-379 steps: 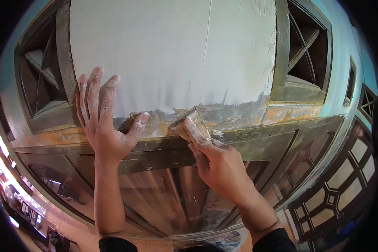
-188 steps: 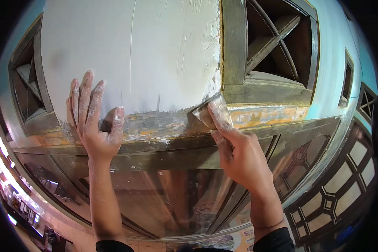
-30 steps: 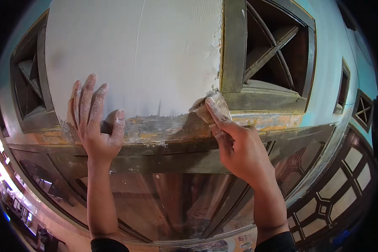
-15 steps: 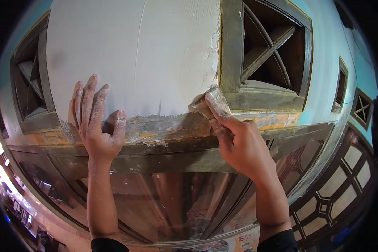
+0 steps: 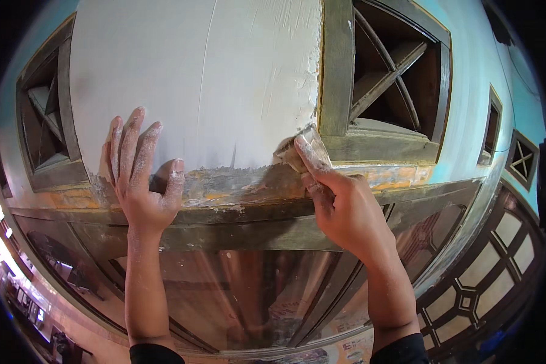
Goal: Applying wall filler or putty to the gap between a wall and a wooden frame using a scraper.
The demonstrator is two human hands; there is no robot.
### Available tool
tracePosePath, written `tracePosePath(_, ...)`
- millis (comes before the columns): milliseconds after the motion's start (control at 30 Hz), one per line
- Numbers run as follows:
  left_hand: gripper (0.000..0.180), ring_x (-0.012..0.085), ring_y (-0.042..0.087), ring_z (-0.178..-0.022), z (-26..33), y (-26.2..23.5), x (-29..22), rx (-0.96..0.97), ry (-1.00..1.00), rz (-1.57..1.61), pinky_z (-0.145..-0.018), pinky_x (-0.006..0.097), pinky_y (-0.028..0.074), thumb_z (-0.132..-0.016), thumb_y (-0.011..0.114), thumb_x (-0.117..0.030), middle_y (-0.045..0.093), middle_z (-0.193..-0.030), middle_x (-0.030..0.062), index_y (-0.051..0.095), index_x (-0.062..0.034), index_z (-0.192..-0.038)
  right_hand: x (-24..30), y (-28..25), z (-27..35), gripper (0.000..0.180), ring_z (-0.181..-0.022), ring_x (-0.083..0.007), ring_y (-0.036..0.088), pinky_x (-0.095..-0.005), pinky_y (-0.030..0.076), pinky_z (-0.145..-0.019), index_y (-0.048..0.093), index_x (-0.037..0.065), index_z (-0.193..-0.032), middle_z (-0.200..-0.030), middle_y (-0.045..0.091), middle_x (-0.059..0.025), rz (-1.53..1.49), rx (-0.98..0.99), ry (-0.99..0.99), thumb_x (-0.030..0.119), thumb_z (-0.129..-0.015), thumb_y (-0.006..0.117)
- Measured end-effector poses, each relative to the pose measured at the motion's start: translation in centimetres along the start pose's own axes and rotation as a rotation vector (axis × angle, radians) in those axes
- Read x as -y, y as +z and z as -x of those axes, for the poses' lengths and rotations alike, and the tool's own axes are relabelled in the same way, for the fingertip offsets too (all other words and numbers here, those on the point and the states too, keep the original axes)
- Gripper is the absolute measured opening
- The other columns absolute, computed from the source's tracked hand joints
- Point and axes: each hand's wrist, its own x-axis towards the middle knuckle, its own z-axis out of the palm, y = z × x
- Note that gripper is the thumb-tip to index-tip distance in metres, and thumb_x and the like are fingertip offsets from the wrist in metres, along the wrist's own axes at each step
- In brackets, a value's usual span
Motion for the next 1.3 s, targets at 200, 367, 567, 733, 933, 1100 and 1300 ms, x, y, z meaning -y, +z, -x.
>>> tracePosePath(200, 0.051, 0.0439, 0.044, -0.149, -0.1, 0.0, 0.1, -0.028, 0.002, 0.027, -0.123, 0.056, 0.028, -0.082, 0.072, -0.019, 0.060, -0.152, 0.0162, 0.070, -0.0016, -0.130, 0.7, -0.4, 0.0, 0.017, -0.073, -0.0486, 0.067, -0.0535, 0.053, -0.064, 0.075, 0.002, -0.110, -0.075, 0.067, -0.0273, 0.028, 0.014, 0.021, 0.013, -0.098, 0.069)
tracePosePath(367, 0.050, 0.0438, 0.044, -0.149, 0.1, 0.0, 0.2, -0.038, 0.003, 0.022, -0.123, 0.056, 0.028, -0.082, 0.073, -0.020, 0.060, -0.153, 0.0159, 0.071, -0.0018, -0.129, 0.4, 0.2, 0.1, 0.017, -0.072, -0.0484, 0.066, -0.0535, 0.052, -0.062, 0.074, 0.001, -0.108, -0.075, 0.066, -0.0275, 0.016, -0.017, -0.007, 0.015, -0.099, 0.068)
tracePosePath(567, 0.050, 0.0434, 0.043, -0.149, 0.0, -0.1, 0.0, -0.009, -0.014, 0.006, -0.123, 0.056, 0.028, -0.083, 0.072, -0.020, 0.059, -0.153, 0.0158, 0.070, -0.0019, -0.130, 1.0, -0.3, 0.0, 0.017, -0.070, -0.0482, 0.066, -0.0541, 0.051, -0.062, 0.075, 0.002, -0.105, -0.075, 0.066, -0.0266, 0.054, 0.018, 0.051, 0.017, -0.099, 0.069)
tracePosePath(733, 0.049, 0.0422, 0.043, -0.150, 0.0, -0.4, 0.1, 0.007, 0.024, -0.007, -0.125, 0.055, 0.029, -0.092, 0.068, -0.021, 0.057, -0.156, 0.0169, 0.067, -0.0006, -0.136, 0.6, -0.5, 0.4, 0.015, -0.070, -0.0481, 0.066, -0.0534, 0.052, -0.062, 0.076, 0.003, -0.105, -0.073, 0.066, -0.0264, 0.050, 0.010, 0.029, 0.014, -0.099, 0.068)
tracePosePath(933, 0.049, 0.0427, 0.044, -0.150, 0.0, -0.3, 0.1, 0.007, 0.023, -0.019, -0.124, 0.054, 0.031, -0.091, 0.068, -0.020, 0.057, -0.155, 0.0172, 0.067, 0.0002, -0.135, 0.1, 0.0, 0.1, 0.016, -0.070, -0.0482, 0.065, -0.0534, 0.051, -0.061, 0.076, 0.003, -0.107, -0.072, 0.065, -0.0266, 0.055, -0.034, 0.015, 0.014, -0.099, 0.067)
tracePosePath(1100, 0.051, 0.0435, 0.044, -0.149, 0.1, -0.1, 0.4, -0.017, 0.017, 0.009, -0.123, 0.056, 0.029, -0.085, 0.072, -0.022, 0.060, -0.152, 0.0171, 0.070, -0.0010, -0.131, 0.7, -0.2, -0.5, 0.016, -0.071, -0.0482, 0.065, -0.0530, 0.052, -0.062, 0.076, 0.002, -0.106, -0.073, 0.065, -0.0271, 0.033, -0.018, 0.031, 0.015, -0.099, 0.068)
tracePosePath(1300, 0.050, 0.0442, 0.044, -0.149, -0.1, -0.2, 0.4, -0.016, 0.020, -0.004, -0.124, 0.056, 0.028, -0.085, 0.072, -0.022, 0.060, -0.152, 0.0177, 0.070, -0.0016, -0.131, 0.3, -0.3, -0.1, 0.019, -0.071, -0.0478, 0.067, -0.0527, 0.053, -0.064, 0.076, 0.002, -0.107, -0.075, 0.067, -0.0269, 0.014, -0.022, 0.043, 0.018, -0.099, 0.070)
